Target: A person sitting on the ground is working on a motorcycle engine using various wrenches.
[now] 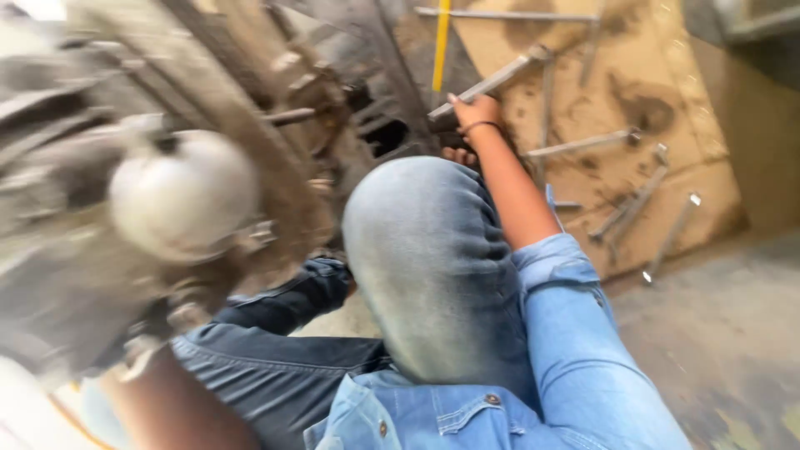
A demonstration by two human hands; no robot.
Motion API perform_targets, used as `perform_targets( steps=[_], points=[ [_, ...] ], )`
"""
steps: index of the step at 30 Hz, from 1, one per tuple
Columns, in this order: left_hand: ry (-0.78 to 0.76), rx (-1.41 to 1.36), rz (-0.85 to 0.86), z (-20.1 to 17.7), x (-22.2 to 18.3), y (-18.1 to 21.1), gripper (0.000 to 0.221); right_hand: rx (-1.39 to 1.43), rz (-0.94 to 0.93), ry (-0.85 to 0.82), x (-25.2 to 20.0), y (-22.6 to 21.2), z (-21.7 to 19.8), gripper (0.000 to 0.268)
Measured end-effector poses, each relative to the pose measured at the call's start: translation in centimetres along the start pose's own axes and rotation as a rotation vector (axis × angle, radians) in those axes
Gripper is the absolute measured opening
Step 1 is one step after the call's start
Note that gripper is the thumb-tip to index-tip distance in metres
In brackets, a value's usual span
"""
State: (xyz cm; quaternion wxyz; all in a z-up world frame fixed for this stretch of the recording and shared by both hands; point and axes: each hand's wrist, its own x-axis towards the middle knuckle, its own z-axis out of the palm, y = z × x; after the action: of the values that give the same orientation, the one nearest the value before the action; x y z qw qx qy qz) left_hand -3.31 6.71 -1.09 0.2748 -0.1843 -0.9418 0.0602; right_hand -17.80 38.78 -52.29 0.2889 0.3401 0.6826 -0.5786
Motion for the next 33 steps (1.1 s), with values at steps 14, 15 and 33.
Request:
perform_targets(
  steps=[14, 15, 33],
  points=[
    [0.164, -0.148, -0.187, 0.3, 0.1, -1.2, 0.104, 0.319, -1.089, 0.180, -5.6, -11.1, -13.6, 0.020],
    [0.195, -0.136, -0.212, 0.2, 0.2, -1.1, 0.104, 0.302, -1.124, 0.162, -10.8, -15.0, -15.8, 0.020],
    [0.201, -0.276, -0.236, -4.2, -2.3, -2.2, 0.098, 0.666, -0.788, -0.415, -45.0, -4.1, 3.0, 0.034]
  ],
)
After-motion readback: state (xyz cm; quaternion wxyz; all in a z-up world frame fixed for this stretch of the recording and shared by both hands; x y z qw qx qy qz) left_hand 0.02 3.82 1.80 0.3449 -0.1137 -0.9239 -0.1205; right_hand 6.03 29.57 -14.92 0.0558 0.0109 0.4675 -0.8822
